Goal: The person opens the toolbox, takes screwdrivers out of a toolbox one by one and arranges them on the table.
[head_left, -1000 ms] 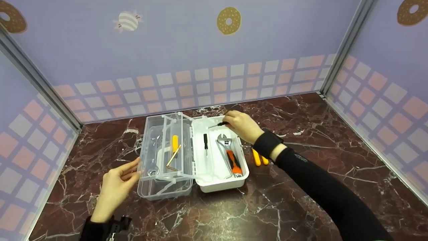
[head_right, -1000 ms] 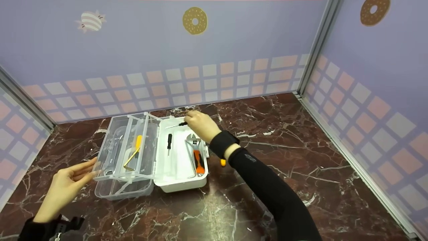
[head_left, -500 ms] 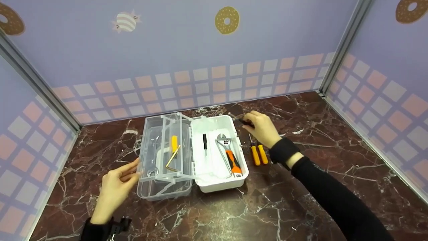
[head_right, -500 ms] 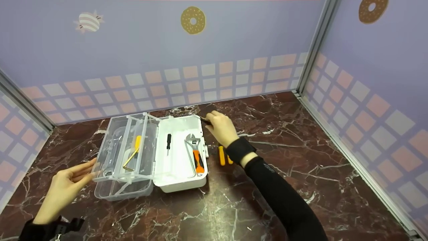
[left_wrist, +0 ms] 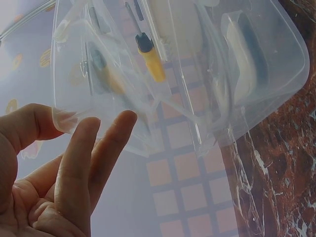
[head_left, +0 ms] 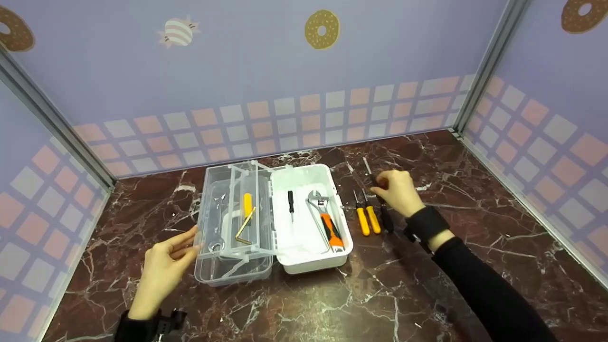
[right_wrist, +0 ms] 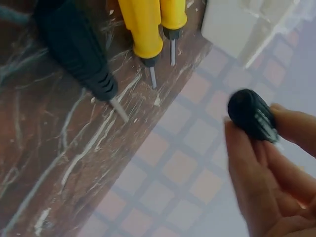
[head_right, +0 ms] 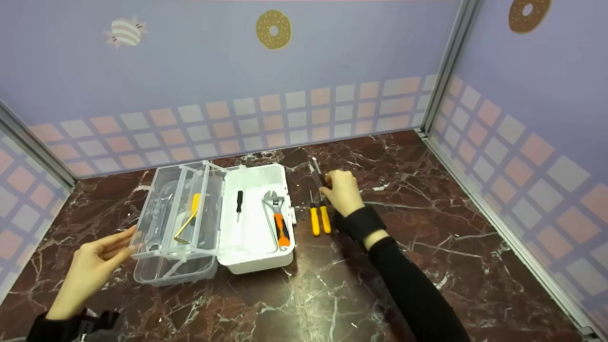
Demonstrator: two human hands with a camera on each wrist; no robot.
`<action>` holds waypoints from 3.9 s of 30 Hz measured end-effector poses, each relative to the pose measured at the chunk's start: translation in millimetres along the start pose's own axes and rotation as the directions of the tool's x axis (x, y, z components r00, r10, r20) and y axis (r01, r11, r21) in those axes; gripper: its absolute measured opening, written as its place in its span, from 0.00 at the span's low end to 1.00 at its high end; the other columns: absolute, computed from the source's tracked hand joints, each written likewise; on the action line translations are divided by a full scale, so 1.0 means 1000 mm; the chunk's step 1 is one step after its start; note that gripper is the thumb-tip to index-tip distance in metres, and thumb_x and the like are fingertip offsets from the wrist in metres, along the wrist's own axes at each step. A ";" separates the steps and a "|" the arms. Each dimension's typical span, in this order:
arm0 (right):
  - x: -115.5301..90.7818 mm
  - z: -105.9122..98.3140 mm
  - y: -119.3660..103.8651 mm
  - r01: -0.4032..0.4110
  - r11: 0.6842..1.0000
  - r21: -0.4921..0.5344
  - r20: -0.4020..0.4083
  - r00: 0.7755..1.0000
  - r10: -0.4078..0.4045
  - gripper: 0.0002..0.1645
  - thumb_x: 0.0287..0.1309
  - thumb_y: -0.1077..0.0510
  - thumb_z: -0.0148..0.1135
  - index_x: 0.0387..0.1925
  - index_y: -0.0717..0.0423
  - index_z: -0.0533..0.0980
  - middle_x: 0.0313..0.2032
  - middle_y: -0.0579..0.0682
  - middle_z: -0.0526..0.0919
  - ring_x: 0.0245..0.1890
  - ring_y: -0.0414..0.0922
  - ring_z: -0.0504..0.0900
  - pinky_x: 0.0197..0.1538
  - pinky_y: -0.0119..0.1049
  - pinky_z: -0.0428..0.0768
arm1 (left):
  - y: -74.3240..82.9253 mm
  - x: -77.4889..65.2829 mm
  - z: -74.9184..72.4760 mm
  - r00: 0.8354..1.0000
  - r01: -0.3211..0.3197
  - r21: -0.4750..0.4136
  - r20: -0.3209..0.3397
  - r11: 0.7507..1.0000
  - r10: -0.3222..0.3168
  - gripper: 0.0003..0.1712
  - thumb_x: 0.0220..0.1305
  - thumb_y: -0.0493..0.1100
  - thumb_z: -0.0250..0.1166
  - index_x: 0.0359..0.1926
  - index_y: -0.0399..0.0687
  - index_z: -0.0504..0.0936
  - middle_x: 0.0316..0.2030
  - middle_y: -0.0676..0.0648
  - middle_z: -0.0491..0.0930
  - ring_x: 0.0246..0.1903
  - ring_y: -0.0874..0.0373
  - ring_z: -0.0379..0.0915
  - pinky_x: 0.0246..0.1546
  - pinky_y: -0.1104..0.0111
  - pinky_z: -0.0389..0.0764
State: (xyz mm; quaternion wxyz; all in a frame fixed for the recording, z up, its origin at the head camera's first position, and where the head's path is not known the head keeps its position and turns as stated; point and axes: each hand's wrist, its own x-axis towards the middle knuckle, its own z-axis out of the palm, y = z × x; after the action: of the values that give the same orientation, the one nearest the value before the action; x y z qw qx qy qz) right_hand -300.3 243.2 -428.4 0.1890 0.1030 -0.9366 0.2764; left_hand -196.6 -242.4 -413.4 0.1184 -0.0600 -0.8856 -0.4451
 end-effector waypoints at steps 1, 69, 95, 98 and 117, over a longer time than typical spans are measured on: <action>-0.001 -0.002 0.003 -0.019 1.000 0.001 0.009 1.000 0.019 0.12 0.51 0.63 0.73 0.32 0.71 0.83 0.29 0.64 0.87 0.27 0.56 0.84 0.37 0.51 0.84 | 0.000 0.000 0.000 1.000 -0.001 -0.002 0.001 1.000 0.001 0.22 0.61 0.30 0.67 0.58 0.34 0.79 0.55 0.37 0.80 0.46 0.48 0.85 0.38 0.88 0.79; -0.024 0.005 0.048 -0.234 0.951 -0.203 0.300 0.910 0.288 0.15 0.47 0.60 0.75 0.16 0.63 0.78 0.17 0.54 0.81 0.26 0.57 0.82 0.38 0.53 0.83 | 0.001 -0.001 0.000 1.000 0.000 0.016 0.003 1.000 0.000 0.23 0.61 0.30 0.67 0.58 0.34 0.79 0.54 0.35 0.81 0.47 0.43 0.83 0.39 0.88 0.79; -0.026 0.003 0.047 -0.236 0.948 -0.212 0.292 0.911 0.292 0.13 0.52 0.58 0.70 0.21 0.65 0.82 0.22 0.58 0.84 0.23 0.53 0.82 0.29 0.45 0.81 | 0.001 -0.001 0.000 1.000 -0.007 -0.012 0.001 1.000 0.007 0.23 0.62 0.32 0.67 0.58 0.34 0.79 0.55 0.33 0.80 0.49 0.41 0.82 0.39 0.89 0.78; -0.026 0.002 0.048 -0.233 0.948 -0.216 0.293 0.911 0.291 0.15 0.54 0.57 0.70 0.22 0.67 0.83 0.24 0.60 0.85 0.23 0.53 0.82 0.29 0.46 0.82 | 0.000 -0.001 0.000 1.000 -0.010 -0.017 0.002 1.000 0.010 0.23 0.62 0.32 0.68 0.58 0.33 0.79 0.55 0.34 0.80 0.50 0.41 0.82 0.39 0.88 0.79; -0.014 -0.016 0.038 -0.281 0.907 -0.315 0.255 0.895 0.366 0.23 0.61 0.51 0.63 0.44 0.69 0.80 0.44 0.71 0.84 0.43 0.67 0.83 0.40 0.61 0.83 | 0.001 0.000 0.000 0.999 -0.031 -0.024 -0.012 0.999 0.031 0.22 0.61 0.28 0.66 0.57 0.32 0.79 0.54 0.35 0.81 0.49 0.45 0.83 0.41 0.87 0.80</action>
State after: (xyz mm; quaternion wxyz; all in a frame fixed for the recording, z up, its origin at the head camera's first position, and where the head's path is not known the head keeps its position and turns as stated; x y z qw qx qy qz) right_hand -294.3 284.5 -440.0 0.0038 -0.0406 -0.9872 0.1545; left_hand -196.2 -241.6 -413.2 0.1297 -0.0726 -0.8785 -0.4540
